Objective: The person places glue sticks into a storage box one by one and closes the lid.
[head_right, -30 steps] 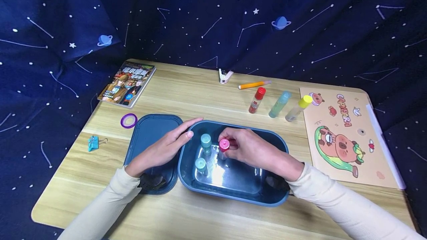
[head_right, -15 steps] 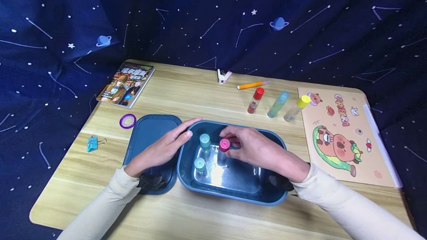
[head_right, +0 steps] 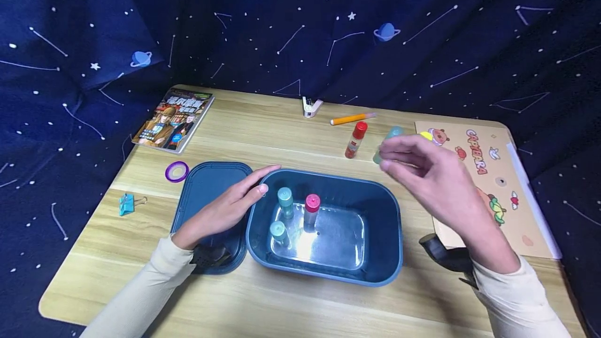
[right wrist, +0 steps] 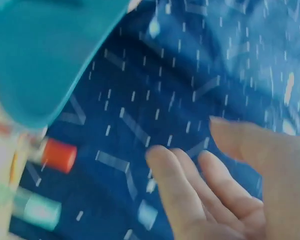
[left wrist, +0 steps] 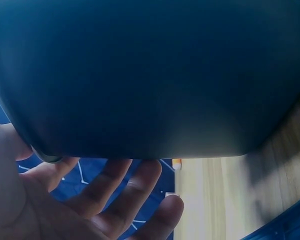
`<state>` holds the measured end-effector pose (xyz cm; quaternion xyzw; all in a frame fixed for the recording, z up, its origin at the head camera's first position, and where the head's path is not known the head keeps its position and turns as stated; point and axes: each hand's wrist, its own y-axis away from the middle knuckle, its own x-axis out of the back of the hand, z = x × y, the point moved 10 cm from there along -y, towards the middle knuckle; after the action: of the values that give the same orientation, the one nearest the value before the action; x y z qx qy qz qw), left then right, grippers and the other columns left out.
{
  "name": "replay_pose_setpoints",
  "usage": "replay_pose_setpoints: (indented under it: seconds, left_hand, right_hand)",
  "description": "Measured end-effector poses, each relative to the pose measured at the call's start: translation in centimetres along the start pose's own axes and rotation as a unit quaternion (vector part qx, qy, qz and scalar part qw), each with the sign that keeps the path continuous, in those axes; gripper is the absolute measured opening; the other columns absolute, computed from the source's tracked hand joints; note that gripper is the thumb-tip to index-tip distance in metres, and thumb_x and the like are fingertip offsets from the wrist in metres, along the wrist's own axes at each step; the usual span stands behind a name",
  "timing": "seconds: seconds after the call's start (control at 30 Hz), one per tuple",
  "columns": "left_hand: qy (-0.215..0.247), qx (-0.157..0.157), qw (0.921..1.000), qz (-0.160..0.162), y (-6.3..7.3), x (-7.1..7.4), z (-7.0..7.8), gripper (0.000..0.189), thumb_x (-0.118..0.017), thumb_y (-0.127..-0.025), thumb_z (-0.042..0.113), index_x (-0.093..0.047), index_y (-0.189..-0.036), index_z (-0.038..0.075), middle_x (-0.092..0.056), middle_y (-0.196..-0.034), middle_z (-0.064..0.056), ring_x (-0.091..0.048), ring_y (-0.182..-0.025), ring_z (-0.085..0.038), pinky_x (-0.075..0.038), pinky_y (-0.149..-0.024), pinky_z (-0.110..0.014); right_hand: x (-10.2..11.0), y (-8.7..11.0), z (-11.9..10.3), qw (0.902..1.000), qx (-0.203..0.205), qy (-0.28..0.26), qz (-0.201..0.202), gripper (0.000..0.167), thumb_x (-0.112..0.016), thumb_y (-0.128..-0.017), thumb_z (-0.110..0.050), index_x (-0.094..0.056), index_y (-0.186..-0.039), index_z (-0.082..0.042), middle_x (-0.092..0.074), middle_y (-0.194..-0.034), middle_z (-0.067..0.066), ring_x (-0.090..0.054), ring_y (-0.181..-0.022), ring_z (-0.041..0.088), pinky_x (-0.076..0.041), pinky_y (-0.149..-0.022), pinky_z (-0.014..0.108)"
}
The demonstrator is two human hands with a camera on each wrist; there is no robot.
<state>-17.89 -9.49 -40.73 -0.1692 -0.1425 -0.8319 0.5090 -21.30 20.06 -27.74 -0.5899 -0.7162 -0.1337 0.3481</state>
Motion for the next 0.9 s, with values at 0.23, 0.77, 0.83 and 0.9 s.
replay_pose_setpoints:
  seconds: [0.23,0.77,0.83,0.9]
  left_hand:
    - [-0.001,0.014,0.9999,0.000,0.0,0.0,-0.3,0.049,-0.039,-0.113,0.038,-0.034,-0.162,0.033,-0.033,-0.169,0.004,-0.028,-0.159,-0.024,-0.026,-0.127,-0.058]
    - [-0.001,0.006,0.9999,0.010,-0.1,0.1,-0.5,0.050,-0.043,-0.111,0.039,-0.036,-0.161,0.035,-0.035,-0.168,0.004,-0.030,-0.158,-0.024,-0.028,-0.126,-0.059]
    - [-0.001,0.006,0.9999,0.011,0.0,0.1,-0.5,0.050,-0.043,-0.111,0.039,-0.036,-0.161,0.034,-0.035,-0.168,0.004,-0.030,-0.158,-0.024,-0.028,-0.126,-0.058]
    - [-0.002,0.006,0.9999,0.011,0.0,0.1,-0.5,0.050,-0.043,-0.112,0.039,-0.036,-0.161,0.034,-0.035,-0.168,0.005,-0.030,-0.158,-0.023,-0.027,-0.126,-0.058]
  right_hand:
    - [4.7,1.4,8.8,0.9676,-0.088,-0.092,0.218,0.037,-0.076,-0.091,-0.001,-0.069,-0.127,-0.002,-0.074,-0.112,-0.011,-0.070,-0.099,-0.001,-0.051,-0.086,0.005]
    - [0.3,-0.1,18.1,0.9637,-0.229,0.005,0.138,0.064,-0.070,-0.099,-0.033,-0.047,-0.155,-0.011,-0.056,-0.147,0.014,-0.057,-0.123,0.004,-0.045,-0.091,0.001]
    - [0.0,-0.9,18.3,0.9671,-0.218,-0.002,0.131,0.064,-0.069,-0.100,-0.032,-0.047,-0.155,-0.008,-0.058,-0.142,0.011,-0.057,-0.116,0.001,-0.045,-0.088,0.000]
    - [-0.3,-1.6,18.5,0.9690,-0.210,-0.014,0.130,0.063,-0.068,-0.100,-0.029,-0.047,-0.153,-0.004,-0.063,-0.129,0.002,-0.056,-0.109,-0.005,-0.046,-0.086,0.000]
